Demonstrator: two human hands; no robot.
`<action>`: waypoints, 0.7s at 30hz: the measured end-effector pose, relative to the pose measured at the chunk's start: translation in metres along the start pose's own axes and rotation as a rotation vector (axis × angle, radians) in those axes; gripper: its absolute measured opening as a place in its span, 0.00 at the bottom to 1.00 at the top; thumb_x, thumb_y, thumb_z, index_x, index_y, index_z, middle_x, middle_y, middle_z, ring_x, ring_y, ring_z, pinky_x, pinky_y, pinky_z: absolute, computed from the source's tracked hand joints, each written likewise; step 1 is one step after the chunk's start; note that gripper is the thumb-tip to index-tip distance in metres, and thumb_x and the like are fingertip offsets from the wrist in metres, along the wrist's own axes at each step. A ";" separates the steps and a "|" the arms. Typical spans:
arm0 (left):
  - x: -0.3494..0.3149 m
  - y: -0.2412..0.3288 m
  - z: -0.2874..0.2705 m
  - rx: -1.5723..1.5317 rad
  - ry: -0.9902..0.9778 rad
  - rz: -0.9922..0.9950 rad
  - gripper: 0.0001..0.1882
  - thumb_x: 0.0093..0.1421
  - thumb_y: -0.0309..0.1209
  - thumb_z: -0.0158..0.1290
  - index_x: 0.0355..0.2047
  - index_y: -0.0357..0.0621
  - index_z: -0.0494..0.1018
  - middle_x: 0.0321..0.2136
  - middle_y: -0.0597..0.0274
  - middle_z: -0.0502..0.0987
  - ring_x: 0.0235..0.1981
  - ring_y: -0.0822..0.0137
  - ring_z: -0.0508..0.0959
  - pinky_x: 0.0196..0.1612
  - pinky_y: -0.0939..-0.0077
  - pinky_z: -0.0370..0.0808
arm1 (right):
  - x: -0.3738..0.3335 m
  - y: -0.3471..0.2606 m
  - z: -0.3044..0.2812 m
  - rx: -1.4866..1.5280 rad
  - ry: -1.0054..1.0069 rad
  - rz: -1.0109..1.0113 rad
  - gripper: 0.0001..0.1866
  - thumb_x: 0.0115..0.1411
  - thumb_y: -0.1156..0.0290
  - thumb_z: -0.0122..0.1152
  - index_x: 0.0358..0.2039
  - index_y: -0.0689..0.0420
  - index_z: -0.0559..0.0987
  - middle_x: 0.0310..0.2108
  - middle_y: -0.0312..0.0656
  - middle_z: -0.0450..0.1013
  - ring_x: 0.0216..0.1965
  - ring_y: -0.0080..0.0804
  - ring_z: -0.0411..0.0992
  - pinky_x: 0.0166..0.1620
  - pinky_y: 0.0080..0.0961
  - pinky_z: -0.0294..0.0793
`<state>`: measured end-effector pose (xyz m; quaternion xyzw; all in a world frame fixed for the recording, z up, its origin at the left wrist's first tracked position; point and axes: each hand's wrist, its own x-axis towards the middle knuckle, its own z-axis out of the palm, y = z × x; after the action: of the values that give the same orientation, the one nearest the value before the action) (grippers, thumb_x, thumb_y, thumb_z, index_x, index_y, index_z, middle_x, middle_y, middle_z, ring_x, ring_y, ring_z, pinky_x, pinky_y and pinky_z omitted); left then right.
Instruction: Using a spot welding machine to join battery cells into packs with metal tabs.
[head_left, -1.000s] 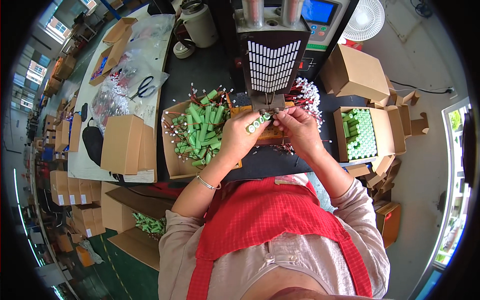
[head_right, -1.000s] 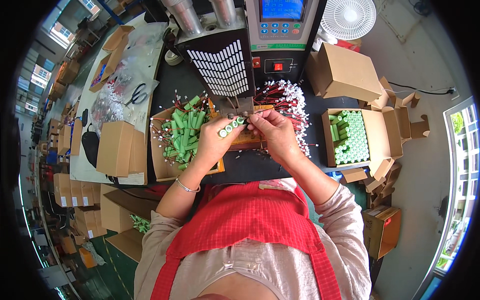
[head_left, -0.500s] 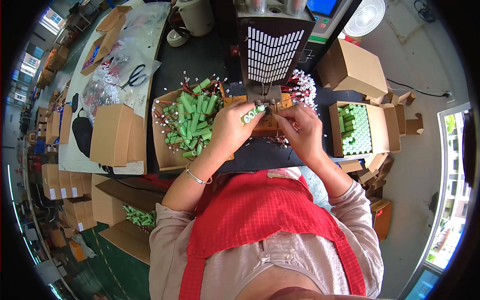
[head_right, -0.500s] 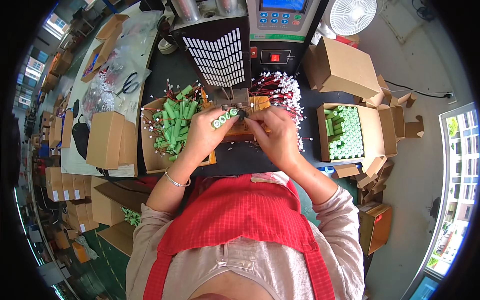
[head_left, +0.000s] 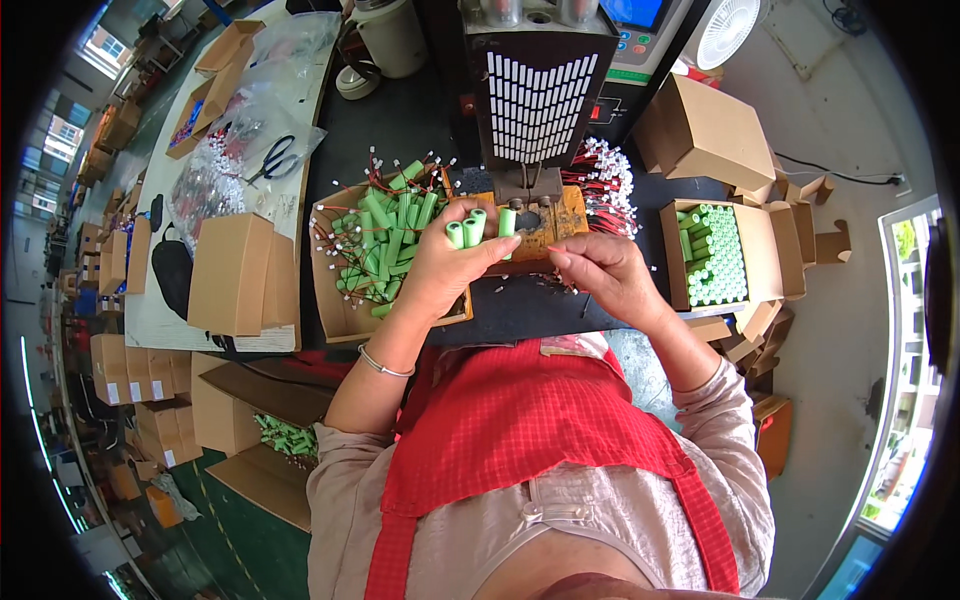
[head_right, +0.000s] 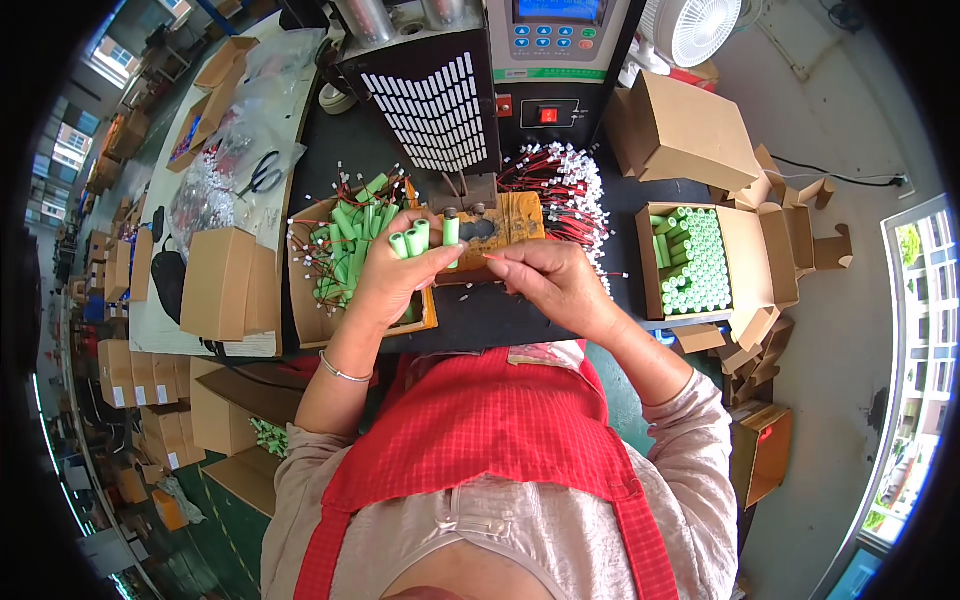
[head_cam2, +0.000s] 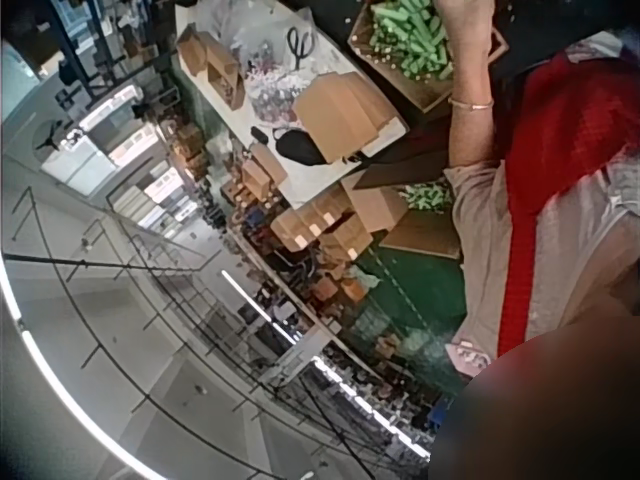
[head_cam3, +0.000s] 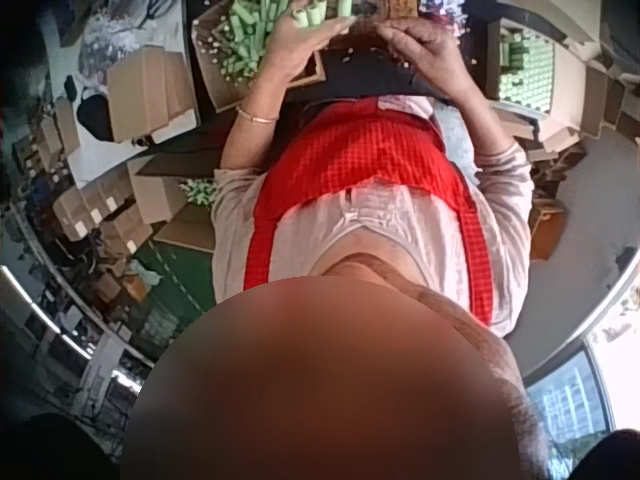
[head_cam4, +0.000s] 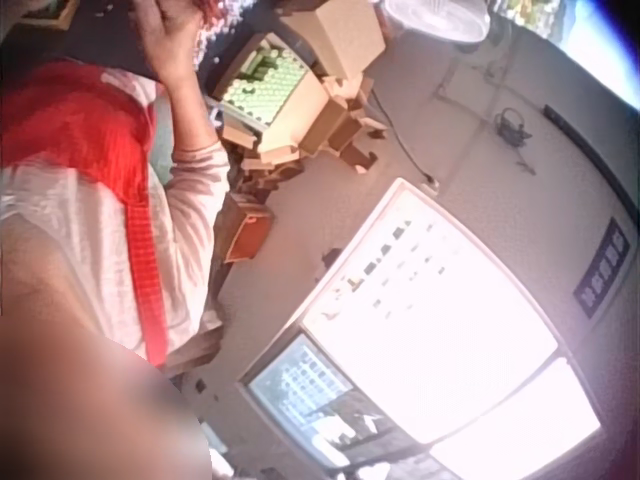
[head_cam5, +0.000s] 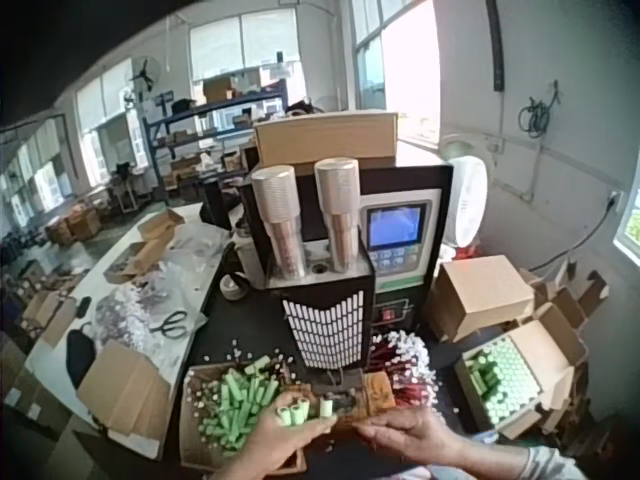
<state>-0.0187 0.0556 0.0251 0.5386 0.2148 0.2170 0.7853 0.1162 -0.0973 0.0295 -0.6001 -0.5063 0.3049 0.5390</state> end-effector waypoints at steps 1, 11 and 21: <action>0.001 -0.001 0.000 0.002 -0.001 0.000 0.12 0.51 0.26 0.60 0.36 0.38 0.74 0.22 0.71 0.73 0.21 0.82 0.70 0.22 0.89 0.68 | 0.002 0.003 0.005 -0.008 0.091 0.039 0.11 0.59 0.69 0.56 0.34 0.65 0.78 0.20 0.35 0.71 0.21 0.17 0.68 0.24 0.16 0.67; 0.012 -0.014 0.004 0.782 0.061 0.301 0.11 0.49 0.26 0.58 0.33 0.36 0.74 0.24 0.51 0.77 0.24 0.62 0.79 0.27 0.74 0.73 | 0.018 0.006 0.007 0.172 0.066 0.403 0.15 0.62 0.64 0.49 0.34 0.63 0.79 0.16 0.32 0.67 0.16 0.14 0.61 0.20 0.13 0.59; 0.017 -0.014 0.009 0.805 0.104 0.322 0.08 0.50 0.26 0.57 0.32 0.39 0.75 0.21 0.51 0.76 0.22 0.60 0.78 0.24 0.73 0.72 | 0.027 0.005 0.008 0.271 0.126 0.485 0.15 0.62 0.65 0.49 0.33 0.64 0.78 0.16 0.32 0.66 0.16 0.15 0.59 0.21 0.13 0.58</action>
<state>0.0013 0.0541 0.0129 0.8169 0.2347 0.2623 0.4569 0.1183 -0.0692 0.0279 -0.6440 -0.2679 0.4521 0.5559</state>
